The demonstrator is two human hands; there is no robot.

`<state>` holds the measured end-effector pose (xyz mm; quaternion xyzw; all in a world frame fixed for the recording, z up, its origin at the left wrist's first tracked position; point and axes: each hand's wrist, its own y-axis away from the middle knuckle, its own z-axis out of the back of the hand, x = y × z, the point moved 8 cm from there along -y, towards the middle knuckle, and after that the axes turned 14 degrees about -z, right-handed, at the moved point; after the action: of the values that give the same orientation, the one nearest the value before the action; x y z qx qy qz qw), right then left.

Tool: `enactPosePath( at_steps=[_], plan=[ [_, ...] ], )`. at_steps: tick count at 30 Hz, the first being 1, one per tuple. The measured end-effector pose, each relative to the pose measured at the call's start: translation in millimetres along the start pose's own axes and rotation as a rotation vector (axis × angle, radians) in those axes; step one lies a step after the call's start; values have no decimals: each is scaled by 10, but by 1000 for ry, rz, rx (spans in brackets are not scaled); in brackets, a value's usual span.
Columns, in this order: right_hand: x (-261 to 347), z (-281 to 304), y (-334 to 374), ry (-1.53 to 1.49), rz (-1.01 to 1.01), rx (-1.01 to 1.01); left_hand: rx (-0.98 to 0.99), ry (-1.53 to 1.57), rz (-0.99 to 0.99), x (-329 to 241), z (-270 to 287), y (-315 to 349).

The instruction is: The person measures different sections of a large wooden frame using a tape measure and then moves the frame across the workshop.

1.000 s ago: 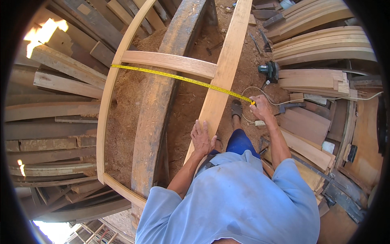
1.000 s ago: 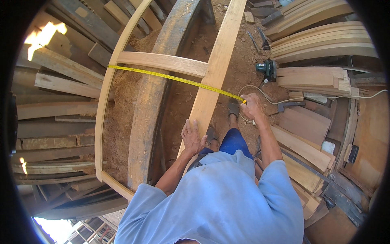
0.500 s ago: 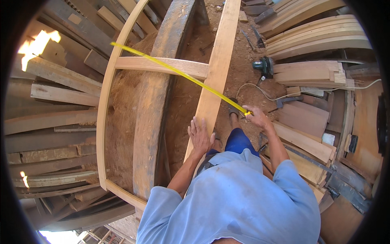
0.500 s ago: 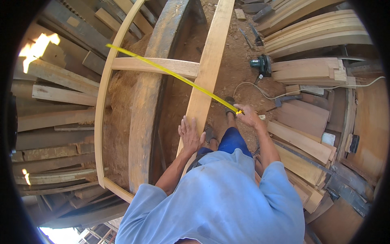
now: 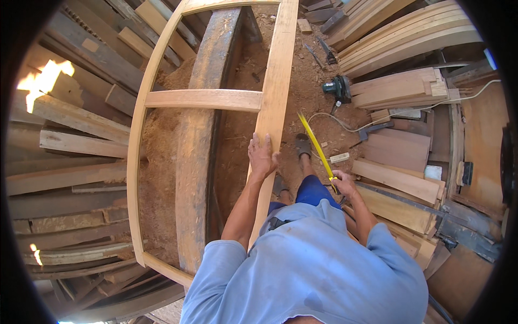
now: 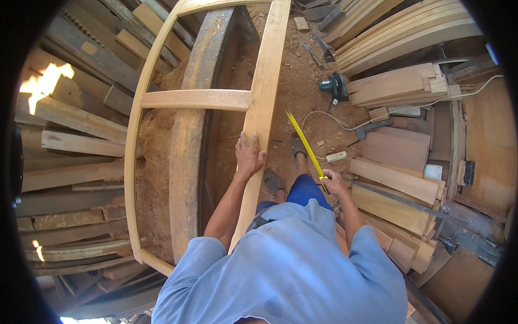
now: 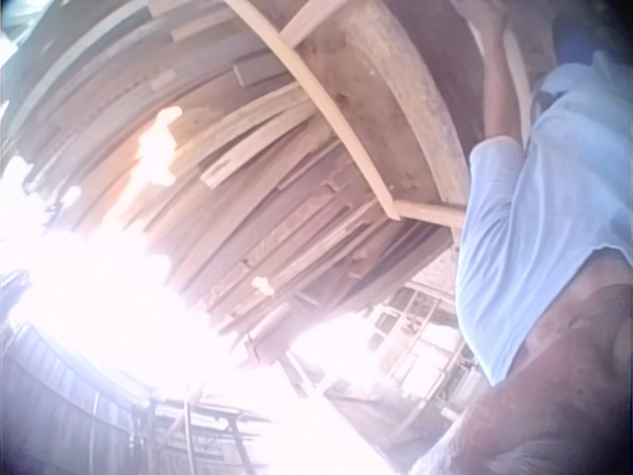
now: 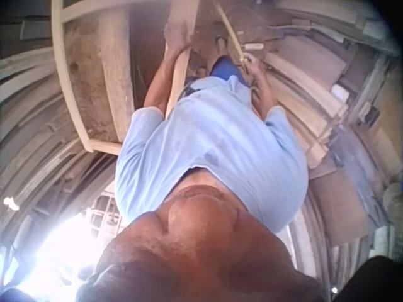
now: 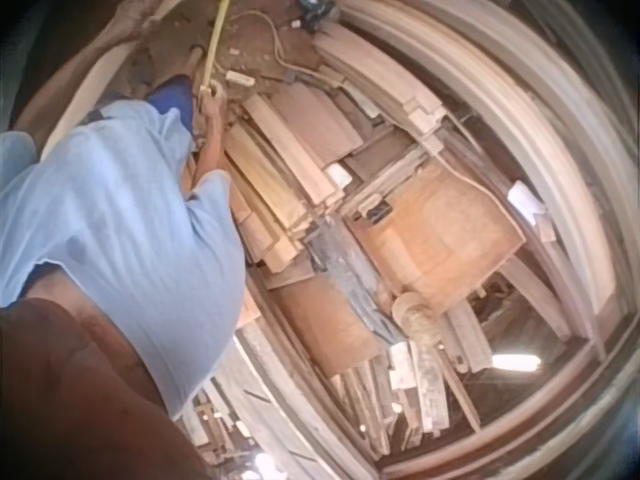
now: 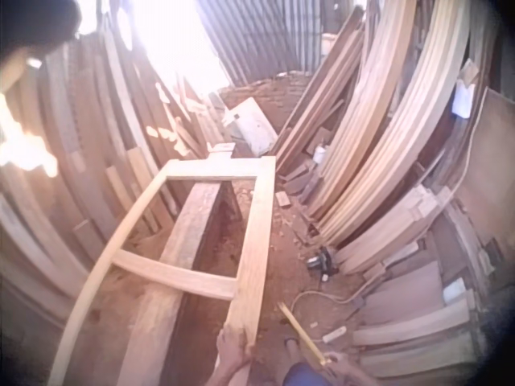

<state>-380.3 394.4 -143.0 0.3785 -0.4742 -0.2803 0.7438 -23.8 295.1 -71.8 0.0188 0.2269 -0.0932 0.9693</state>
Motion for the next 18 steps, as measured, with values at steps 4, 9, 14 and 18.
enactPosePath(
  at_steps=[4,9,14,18],
  plan=[
    [-160,-65,133,227,-156,-67,-38,88,122,436,32,380],
    [-326,-205,325,541,-166,20,57,519,487,736,-20,1220],
    [52,-562,284,571,47,32,174,827,618,775,-318,2042],
    [723,-1031,201,551,195,69,183,664,633,626,-132,2094]
  ],
)
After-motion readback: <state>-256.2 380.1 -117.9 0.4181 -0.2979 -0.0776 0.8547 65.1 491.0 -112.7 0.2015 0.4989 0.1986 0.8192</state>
